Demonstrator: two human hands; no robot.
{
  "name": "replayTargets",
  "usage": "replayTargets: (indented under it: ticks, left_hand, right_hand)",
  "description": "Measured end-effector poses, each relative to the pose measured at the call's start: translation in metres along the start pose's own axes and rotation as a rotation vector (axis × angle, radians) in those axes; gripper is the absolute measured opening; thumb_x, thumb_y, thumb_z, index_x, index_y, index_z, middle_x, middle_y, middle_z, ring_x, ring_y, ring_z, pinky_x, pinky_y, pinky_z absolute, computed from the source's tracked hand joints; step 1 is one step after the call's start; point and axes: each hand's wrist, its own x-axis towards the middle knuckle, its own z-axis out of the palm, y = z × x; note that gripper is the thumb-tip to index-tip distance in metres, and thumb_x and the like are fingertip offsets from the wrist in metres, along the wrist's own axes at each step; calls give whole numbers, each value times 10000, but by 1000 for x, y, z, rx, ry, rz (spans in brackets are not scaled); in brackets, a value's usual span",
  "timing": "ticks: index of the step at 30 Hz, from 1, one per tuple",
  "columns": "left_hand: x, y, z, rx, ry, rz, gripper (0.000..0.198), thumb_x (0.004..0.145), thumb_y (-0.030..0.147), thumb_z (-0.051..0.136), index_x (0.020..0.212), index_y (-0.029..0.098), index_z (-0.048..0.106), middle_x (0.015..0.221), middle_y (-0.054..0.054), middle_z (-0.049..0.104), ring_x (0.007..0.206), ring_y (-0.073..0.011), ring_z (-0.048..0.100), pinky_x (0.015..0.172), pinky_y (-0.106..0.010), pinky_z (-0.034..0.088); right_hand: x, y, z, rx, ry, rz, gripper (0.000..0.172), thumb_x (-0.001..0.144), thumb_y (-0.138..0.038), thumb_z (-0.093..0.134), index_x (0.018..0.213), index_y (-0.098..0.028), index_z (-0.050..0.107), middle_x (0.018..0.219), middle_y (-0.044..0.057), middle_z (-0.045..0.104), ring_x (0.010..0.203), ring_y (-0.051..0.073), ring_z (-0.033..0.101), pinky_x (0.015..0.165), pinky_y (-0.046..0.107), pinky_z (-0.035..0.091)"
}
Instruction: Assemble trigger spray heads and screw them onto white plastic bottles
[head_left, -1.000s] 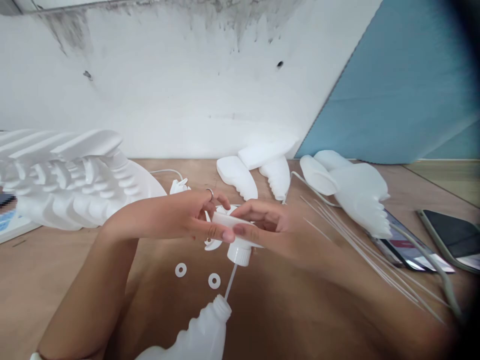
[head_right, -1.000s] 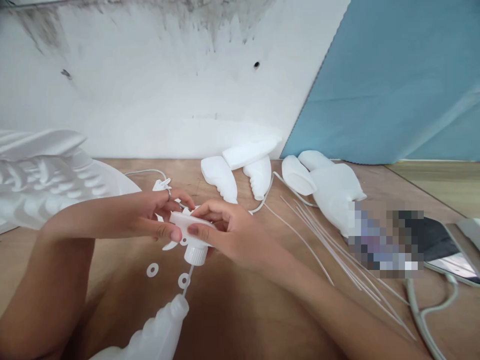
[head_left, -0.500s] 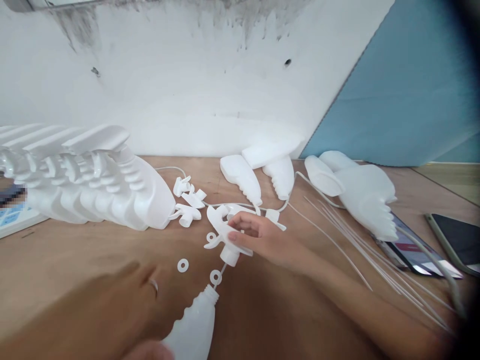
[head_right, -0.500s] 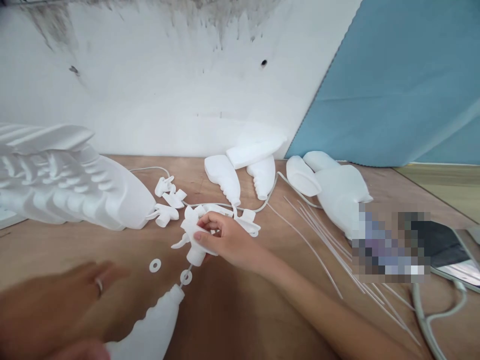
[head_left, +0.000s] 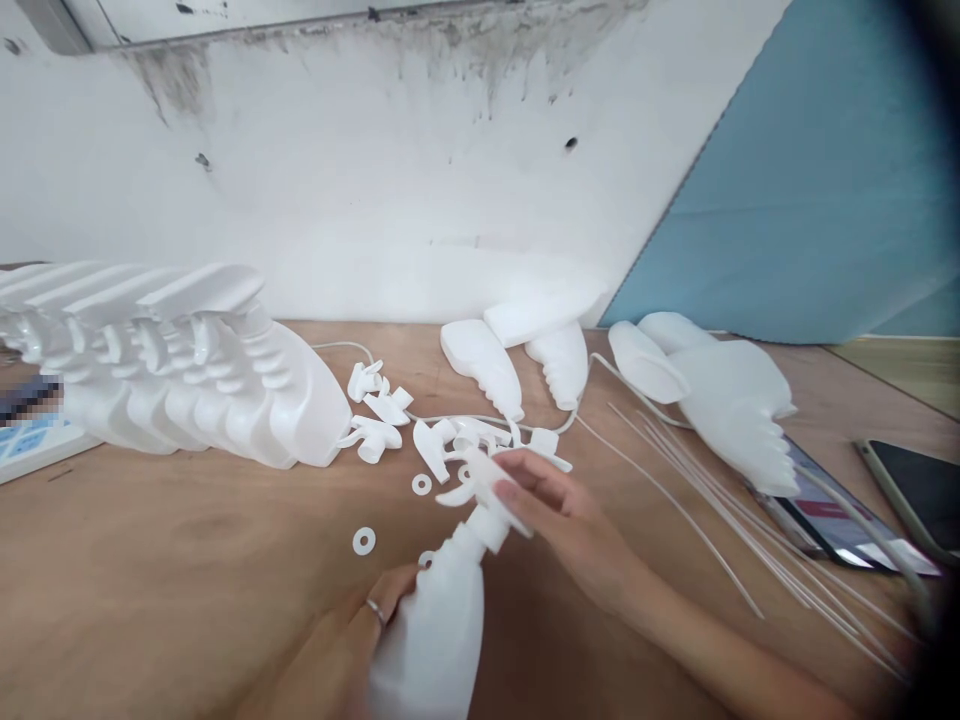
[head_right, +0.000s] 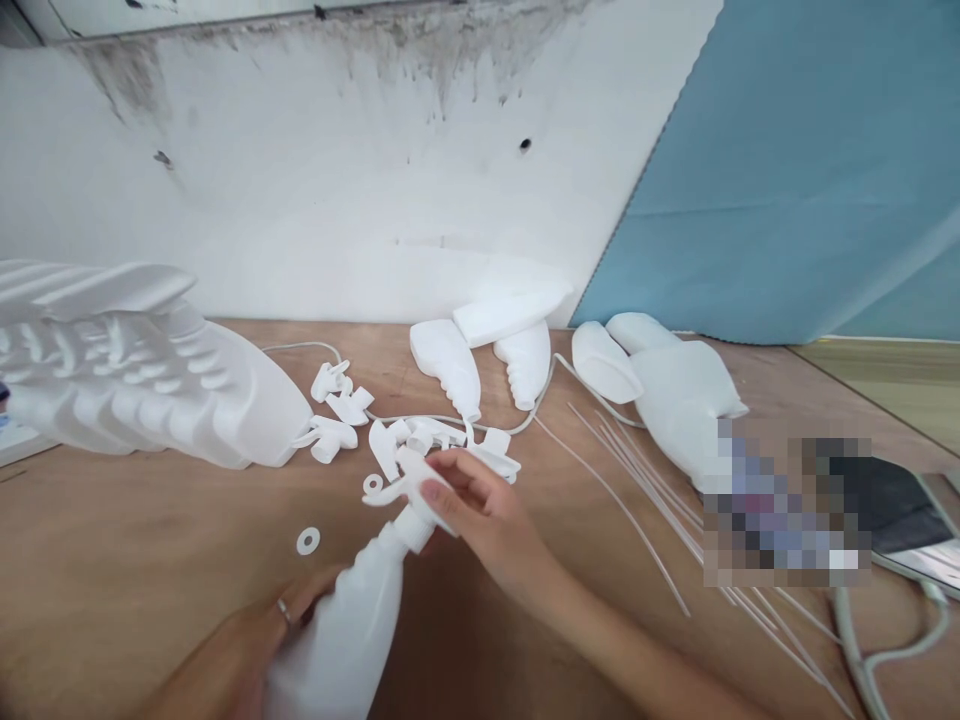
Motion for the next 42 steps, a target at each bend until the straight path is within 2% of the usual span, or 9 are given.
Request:
replayTargets:
  ticks: [5, 9, 18, 21, 24, 28, 32, 36, 42]
  left_hand:
    - [31, 42, -9, -130, -109, -39, 893, 674, 558, 727, 1430, 274, 345, 1259, -111, 623, 1085, -347, 612, 861, -425, 509]
    - [45, 52, 3, -248, -145, 15, 872, 797, 609, 605, 1481, 257, 194, 1368, -141, 546, 1189, -352, 570, 884, -427, 508]
    - [39, 51, 21, -401, -137, 199, 800, 897, 465, 546, 1498, 237, 70, 1425, -159, 480, 1272, -306, 509, 1033, -461, 425]
    - [40, 49, 13, -360, -19, 274, 606, 927, 414, 507, 1451, 262, 242, 1284, -118, 557, 1121, -263, 583, 948, -413, 478]
    - [52, 47, -7, -295, 283, 470, 264, 960, 292, 451, 1217, 268, 508, 1170, -77, 548, 1054, -217, 568, 934, -369, 469]
    - [77, 58, -43, -289, 589, 634, 222, 951, 259, 504, 1166, 275, 555, 1150, -58, 526, 1052, -198, 542, 922, -339, 461]
    - [96, 74, -64, -428, 292, 415, 386, 937, 431, 535, 1299, 301, 503, 1136, -59, 609, 889, -176, 636, 648, -255, 509]
    - [109, 76, -64, -653, -29, 331, 360, 976, 426, 451, 1254, 207, 523, 620, 26, 630, 433, -112, 581, 441, -223, 423]
    - [122, 67, -65, -695, 142, 297, 241, 908, 383, 601, 1047, 202, 680, 602, 43, 597, 503, -69, 523, 479, -183, 384]
  right_hand:
    - [10, -41, -16, -9, 164, -174, 337, 820, -490, 696, 1059, -260, 638, 894, 16, 719, 758, 168, 676, 664, 278, 561]
    - [16, -67, -18, -115, 188, -266, 295, 848, -487, 666, 993, -230, 647, 813, 13, 702, 684, 151, 641, 603, 255, 537]
    - [19, -56, -5, 13, 90, -183, 328, 899, -519, 593, 794, -208, 579, 725, -20, 639, 592, 105, 566, 545, 213, 456]
    - [15, -51, 2, 186, 59, -122, 311, 889, -516, 606, 843, -214, 548, 788, 7, 678, 626, 144, 617, 548, 251, 481]
    - [10, -50, 7, 322, 11, -93, 299, 875, -500, 616, 928, -211, 561, 844, 53, 702, 680, 192, 656, 516, 273, 482]
    - [7, -50, 14, 446, -45, -11, 387, 833, -488, 638, 1094, -215, 553, 833, 61, 706, 670, 219, 665, 513, 297, 486]
    - [9, -46, 23, 503, -94, 49, 453, 825, -487, 640, 1180, -239, 506, 880, 44, 699, 673, 211, 669, 570, 309, 507]
    - [9, -43, 25, 487, -142, 41, 423, 857, -502, 566, 1201, -265, 494, 889, 47, 692, 690, 224, 674, 572, 315, 505]
    - [9, -42, 26, 456, -231, 102, 399, 870, -535, 494, 1156, -258, 501, 796, 53, 679, 677, 248, 669, 554, 329, 501]
